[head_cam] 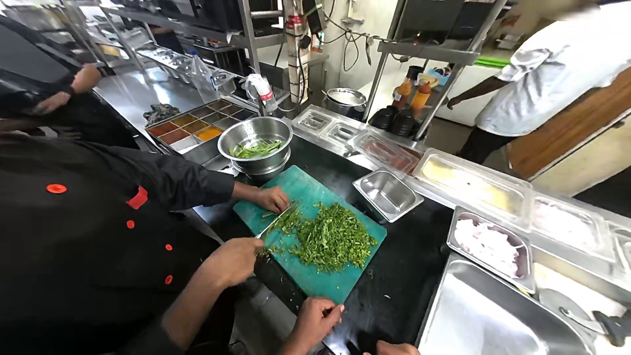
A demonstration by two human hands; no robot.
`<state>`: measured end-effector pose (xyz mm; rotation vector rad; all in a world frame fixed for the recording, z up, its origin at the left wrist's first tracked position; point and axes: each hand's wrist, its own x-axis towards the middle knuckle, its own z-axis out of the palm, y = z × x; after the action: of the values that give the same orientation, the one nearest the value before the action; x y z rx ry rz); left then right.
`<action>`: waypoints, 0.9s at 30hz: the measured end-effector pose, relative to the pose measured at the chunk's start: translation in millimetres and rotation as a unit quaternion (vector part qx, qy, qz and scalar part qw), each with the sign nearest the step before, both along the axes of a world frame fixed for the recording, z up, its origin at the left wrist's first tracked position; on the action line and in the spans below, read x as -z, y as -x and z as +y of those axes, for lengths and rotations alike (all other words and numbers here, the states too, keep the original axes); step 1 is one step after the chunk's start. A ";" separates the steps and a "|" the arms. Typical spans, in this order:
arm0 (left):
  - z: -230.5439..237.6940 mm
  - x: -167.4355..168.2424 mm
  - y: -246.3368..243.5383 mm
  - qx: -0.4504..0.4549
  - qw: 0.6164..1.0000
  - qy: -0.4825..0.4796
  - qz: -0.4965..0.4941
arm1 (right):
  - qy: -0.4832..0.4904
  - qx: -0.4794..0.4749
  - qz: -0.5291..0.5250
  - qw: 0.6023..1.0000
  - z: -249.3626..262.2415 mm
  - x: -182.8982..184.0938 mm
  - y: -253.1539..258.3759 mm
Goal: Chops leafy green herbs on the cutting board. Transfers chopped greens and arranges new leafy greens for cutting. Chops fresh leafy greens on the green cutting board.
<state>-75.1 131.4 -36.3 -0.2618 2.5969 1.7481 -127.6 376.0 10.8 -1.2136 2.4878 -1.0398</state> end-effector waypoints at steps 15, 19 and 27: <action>-14.2 -2.4 6.9 0.100 0.995 -0.026 -0.012 | -0.023 0.095 -0.014 0.995 -7.5 -4.5 -6.3; -12.6 4.4 6.9 0.090 0.995 -0.042 0.017 | -0.025 0.110 0.003 0.994 -8.3 -5.3 -8.9; -5.8 8.4 -5.0 0.067 0.995 -0.061 0.043 | -0.035 0.153 -0.001 0.988 -9.9 -9.1 -18.2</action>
<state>-70.1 125.6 -44.7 -0.0120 2.4851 1.8999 -109.4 366.1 19.9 -0.8267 2.7430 -1.0066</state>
